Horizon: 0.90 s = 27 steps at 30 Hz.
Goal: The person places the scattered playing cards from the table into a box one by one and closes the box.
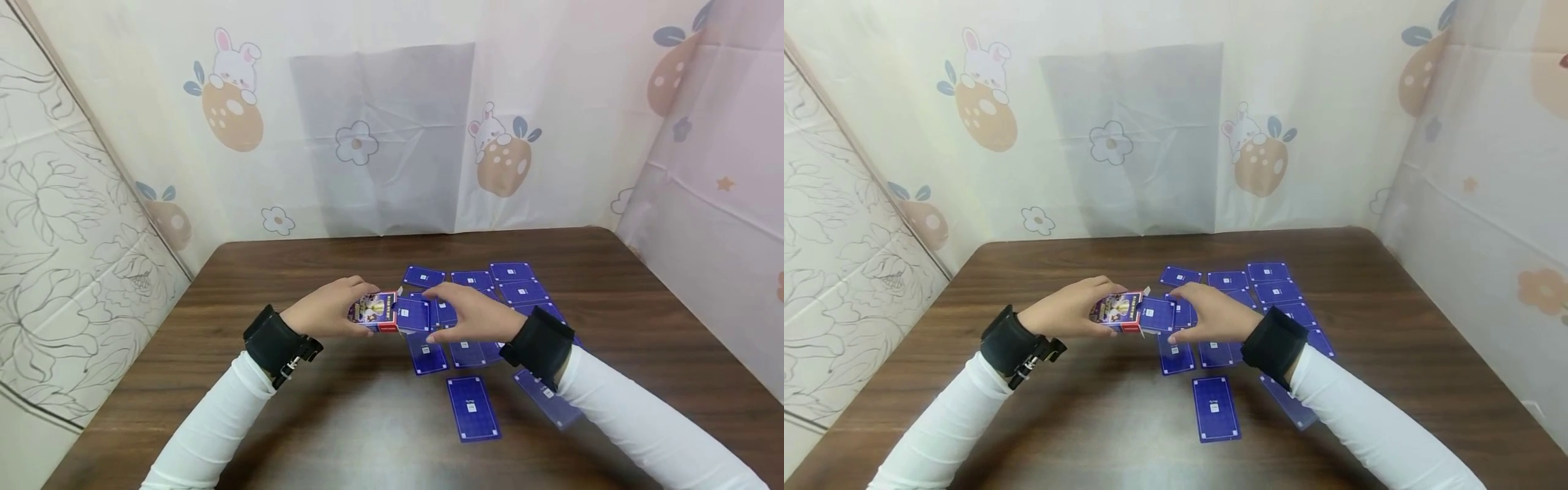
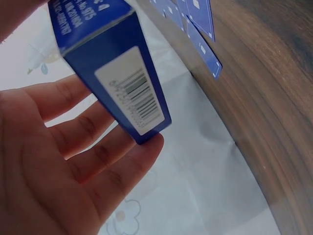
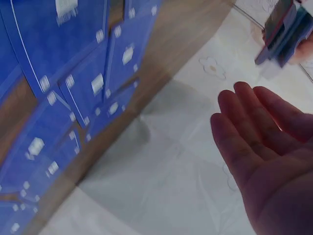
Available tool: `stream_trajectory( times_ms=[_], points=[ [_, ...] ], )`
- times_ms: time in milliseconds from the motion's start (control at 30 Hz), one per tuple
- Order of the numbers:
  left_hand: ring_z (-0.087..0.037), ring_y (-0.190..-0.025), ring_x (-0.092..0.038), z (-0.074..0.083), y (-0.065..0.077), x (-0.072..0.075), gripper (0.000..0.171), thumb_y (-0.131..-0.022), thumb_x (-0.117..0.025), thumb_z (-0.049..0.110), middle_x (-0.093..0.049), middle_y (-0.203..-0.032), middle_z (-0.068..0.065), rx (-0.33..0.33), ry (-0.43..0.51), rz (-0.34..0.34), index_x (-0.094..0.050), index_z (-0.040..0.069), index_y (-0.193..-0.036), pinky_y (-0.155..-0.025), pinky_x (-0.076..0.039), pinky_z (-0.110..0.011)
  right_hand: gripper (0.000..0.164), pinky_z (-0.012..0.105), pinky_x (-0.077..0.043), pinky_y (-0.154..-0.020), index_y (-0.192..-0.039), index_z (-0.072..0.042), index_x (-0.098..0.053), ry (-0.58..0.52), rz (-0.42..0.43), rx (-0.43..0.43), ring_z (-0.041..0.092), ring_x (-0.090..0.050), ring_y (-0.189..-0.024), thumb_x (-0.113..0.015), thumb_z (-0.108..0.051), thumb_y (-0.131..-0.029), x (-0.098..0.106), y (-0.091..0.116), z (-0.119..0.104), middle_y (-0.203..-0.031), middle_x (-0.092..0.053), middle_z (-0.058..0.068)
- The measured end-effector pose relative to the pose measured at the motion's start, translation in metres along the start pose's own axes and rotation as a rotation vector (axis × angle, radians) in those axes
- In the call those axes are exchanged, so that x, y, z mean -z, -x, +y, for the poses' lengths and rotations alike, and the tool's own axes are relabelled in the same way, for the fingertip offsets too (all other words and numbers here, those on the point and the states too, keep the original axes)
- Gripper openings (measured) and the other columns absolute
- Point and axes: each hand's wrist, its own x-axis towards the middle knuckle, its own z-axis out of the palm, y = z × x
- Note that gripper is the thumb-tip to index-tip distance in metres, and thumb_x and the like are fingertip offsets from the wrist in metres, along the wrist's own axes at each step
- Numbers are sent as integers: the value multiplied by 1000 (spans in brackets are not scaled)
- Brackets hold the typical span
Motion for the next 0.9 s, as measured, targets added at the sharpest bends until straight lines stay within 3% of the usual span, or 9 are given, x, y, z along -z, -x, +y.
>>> stream_trajectory(
  times_ms=[300, 900],
  points=[
    [-15, -93, -52, 2, 2, 1, 68, -74, -79, 36, -56, -111, -4, -11, 2, -2, -52, 9, -131, -81, -46, -30, 66, 46, -44, -94, -129, -3, -51, 22, 28, 16, 29, -54, -112, -74, -40, -80, -5, -2, -4, -124, -57, 13],
    [-14, -94, -53, 7, -5, -1, 69, -74, -78, 39, -57, -111, -3, -42, 18, -32, -52, 10, -131, -84, -47, -29, 64, 45, -45, -93, -128, -6, -54, -12, 52, 32, 26, -54, -106, -74, -43, -79, -10, -13, -18, -119, -59, 10]
  ],
)
